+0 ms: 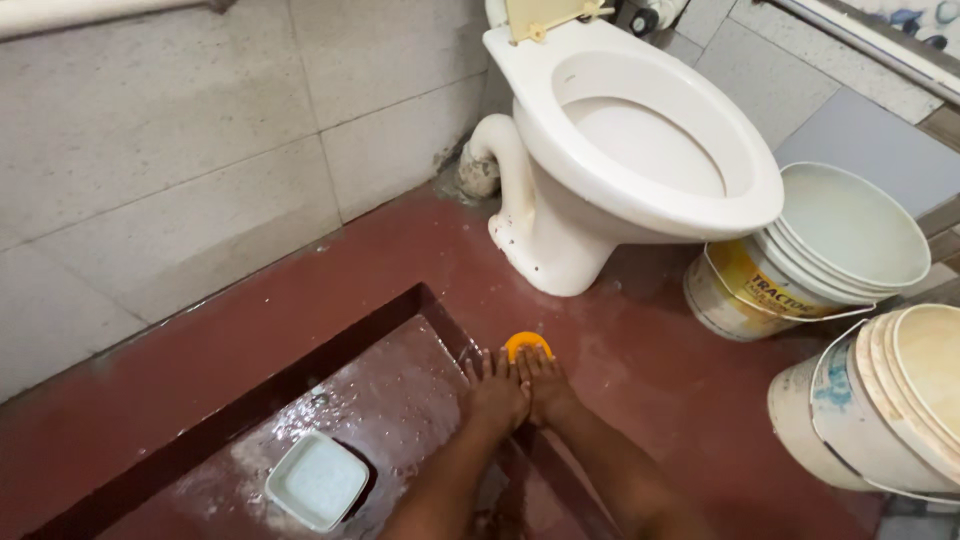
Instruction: The person scrubs the red floor area around a toilet and a drainage trench using an orange sponge and water from a white plastic container and a purple cup.
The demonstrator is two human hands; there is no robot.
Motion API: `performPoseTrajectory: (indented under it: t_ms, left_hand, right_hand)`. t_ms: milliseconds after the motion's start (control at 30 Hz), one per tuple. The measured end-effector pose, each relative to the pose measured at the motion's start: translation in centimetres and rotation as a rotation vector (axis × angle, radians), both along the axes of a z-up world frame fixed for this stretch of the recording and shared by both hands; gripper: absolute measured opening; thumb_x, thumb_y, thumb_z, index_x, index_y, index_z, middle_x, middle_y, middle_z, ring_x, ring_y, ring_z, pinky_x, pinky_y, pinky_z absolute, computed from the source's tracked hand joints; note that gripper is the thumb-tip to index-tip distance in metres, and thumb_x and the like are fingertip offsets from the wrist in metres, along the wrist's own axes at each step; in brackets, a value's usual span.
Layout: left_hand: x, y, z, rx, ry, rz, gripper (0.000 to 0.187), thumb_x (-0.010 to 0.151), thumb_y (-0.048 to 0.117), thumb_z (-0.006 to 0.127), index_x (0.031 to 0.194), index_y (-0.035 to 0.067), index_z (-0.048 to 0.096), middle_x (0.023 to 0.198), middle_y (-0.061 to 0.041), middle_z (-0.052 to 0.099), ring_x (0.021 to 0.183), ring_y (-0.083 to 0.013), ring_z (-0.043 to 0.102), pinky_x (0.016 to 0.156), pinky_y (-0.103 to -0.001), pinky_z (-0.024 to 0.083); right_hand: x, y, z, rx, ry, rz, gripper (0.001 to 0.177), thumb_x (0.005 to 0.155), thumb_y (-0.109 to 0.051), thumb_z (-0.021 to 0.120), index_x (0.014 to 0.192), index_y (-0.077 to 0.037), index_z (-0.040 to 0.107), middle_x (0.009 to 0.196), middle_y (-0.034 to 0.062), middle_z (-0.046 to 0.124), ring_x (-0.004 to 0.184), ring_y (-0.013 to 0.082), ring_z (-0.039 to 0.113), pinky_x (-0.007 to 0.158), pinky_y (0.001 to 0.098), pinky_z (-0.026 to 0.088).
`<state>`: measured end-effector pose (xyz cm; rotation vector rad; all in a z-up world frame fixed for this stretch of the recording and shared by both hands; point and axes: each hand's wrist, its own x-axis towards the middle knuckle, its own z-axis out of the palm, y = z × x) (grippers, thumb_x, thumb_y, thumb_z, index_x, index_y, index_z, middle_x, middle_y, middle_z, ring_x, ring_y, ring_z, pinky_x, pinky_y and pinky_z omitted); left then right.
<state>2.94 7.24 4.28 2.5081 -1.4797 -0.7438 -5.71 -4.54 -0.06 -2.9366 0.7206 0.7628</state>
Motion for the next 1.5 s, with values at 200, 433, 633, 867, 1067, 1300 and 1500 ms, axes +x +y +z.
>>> performPoseTrajectory:
  t_ms: [200,433,633,867,1067,1300,1500]
  left_hand:
    - [1.5,-3.2,-0.1,0.067,0.024,0.01,0.065,0.107,0.043,0.022,0.164,0.013,0.016,0.174,-0.008,0.003,0.159,-0.0383,0.0,0.124,-0.065,-0.001]
    - [7.5,-6.5,-0.5,0.028,-0.009,0.116,0.067,0.106,0.045,0.022,0.165,0.015,0.016,0.173,-0.007,0.005,0.158,-0.0383,0.003,0.124,-0.065,-0.002]
    - [15.8,-8.4,-1.3,0.049,-0.025,0.247,0.066,0.105,0.047,0.021,0.164,0.018,0.018,0.173,-0.007,0.005,0.159,-0.0383,0.0,0.123,-0.064,-0.004]
    - [24.7,-7.4,-2.8,0.002,-0.085,0.421,0.065,0.105,0.048,0.021,0.164,0.021,0.02,0.172,-0.012,0.008,0.157,-0.0406,0.002,0.122,-0.066,-0.001]
    - [30.4,2.6,-5.8,-0.027,-0.246,0.715,0.069,0.102,0.049,0.028,0.164,0.017,0.024,0.17,-0.017,0.017,0.156,-0.0444,0.01,0.121,-0.068,0.003]
    - [29.9,17.9,-7.4,0.058,-0.215,1.114,0.07,0.104,0.052,0.027,0.16,0.011,0.027,0.169,-0.018,0.019,0.155,-0.0483,0.012,0.118,-0.072,0.005]
    - [30.5,14.0,-7.8,-0.071,-0.127,1.002,0.07,0.103,0.061,0.027,0.163,0.026,0.02,0.169,-0.017,0.012,0.151,-0.0555,0.008,0.12,-0.068,0.004]
  right_hand:
    - [2.0,-2.1,1.1,0.0,-0.027,-0.069,0.074,0.103,-0.029,0.034,0.164,-0.004,-0.001,0.173,0.0158,-0.005,0.159,0.0389,-0.008,0.128,0.0503,0.001]
    - [8.5,-6.1,-1.5,-0.002,-0.159,0.03,0.074,0.102,-0.029,0.032,0.163,-0.003,0.0,0.172,0.0198,-0.005,0.157,0.0414,-0.011,0.125,0.0517,-0.006]
    - [18.1,-9.4,-6.0,-0.017,-0.396,0.105,0.072,0.101,-0.029,0.035,0.164,-0.008,0.008,0.173,0.0166,0.003,0.158,0.0397,-0.006,0.125,0.0532,-0.003]
    - [29.2,-7.6,-3.4,0.02,-0.348,0.159,0.081,0.097,-0.036,0.044,0.164,-0.007,0.008,0.171,0.0173,0.006,0.158,0.0381,-0.001,0.125,0.0528,0.0]
    - [38.6,2.6,-6.9,0.077,-0.501,0.416,0.076,0.098,-0.035,0.046,0.164,-0.01,0.017,0.171,0.0124,0.015,0.159,0.0307,0.007,0.126,0.0538,0.003]
    - [41.4,18.6,-7.1,0.409,-0.533,0.727,0.07,0.098,-0.034,0.047,0.161,-0.012,0.026,0.17,0.0085,0.019,0.158,0.0299,0.009,0.125,0.0542,0.004]
    - [41.5,11.4,-1.1,0.183,-0.363,0.627,0.072,0.101,-0.044,0.046,0.16,-0.012,0.021,0.171,0.0077,0.02,0.158,0.0298,0.01,0.124,0.0554,0.004]
